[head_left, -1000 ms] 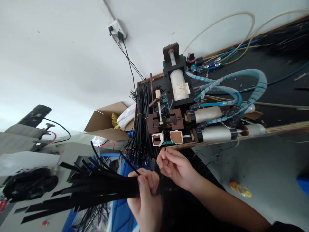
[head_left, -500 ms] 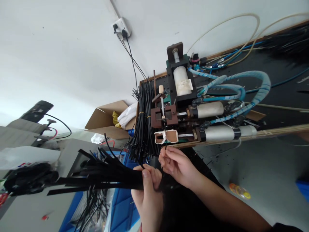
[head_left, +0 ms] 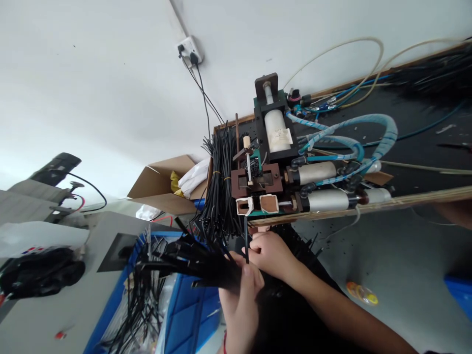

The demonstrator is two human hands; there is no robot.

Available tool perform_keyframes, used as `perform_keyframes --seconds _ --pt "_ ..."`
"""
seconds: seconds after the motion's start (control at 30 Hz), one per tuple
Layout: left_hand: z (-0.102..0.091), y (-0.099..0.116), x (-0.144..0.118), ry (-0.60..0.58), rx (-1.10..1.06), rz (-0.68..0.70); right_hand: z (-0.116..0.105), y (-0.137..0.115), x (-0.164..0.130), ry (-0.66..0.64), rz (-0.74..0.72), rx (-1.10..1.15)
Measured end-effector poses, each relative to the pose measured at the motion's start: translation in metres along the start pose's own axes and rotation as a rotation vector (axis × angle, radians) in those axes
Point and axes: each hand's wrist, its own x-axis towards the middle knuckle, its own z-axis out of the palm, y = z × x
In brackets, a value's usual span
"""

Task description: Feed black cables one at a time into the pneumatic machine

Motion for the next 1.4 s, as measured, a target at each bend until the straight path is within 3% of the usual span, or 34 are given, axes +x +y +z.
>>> perform_keyframes --seconds 0.13,0.3,0.4,0.57,0.73,1.0,1.4 --pt "0.002 0.003 0.011 0.041 0.029 -0.057 -0.008 -0.011 -0.01 0.145 -0.086 0.304" --pt "0.005 0.006 0.022 0.094 0.121 -0.08 -0.022 -0.031 -0.02 0.136 -0.188 0.632" --pt "0.012 0.008 0.025 0.113 0.131 -0.054 -0.022 -0.036 -0.016 0.14 -0.115 0.728" --pt "0.025 0.012 0.028 0.144 -0.014 0.191 -0.018 -0.035 -0.007 0.141 0.063 1.047" --pt "0.028 0.017 0.029 0.135 -0.1 0.218 -0.021 -0.036 -0.001 -0.028 0.215 1.347" --pt "0.025 0.018 0.028 0.044 -0.129 0.187 -0.026 -0.031 0.003 -0.117 0.266 1.504" --pt "0.022 0.012 0.029 0.025 -0.128 0.185 -0.022 -0.02 0.007 -0.147 0.313 1.596"
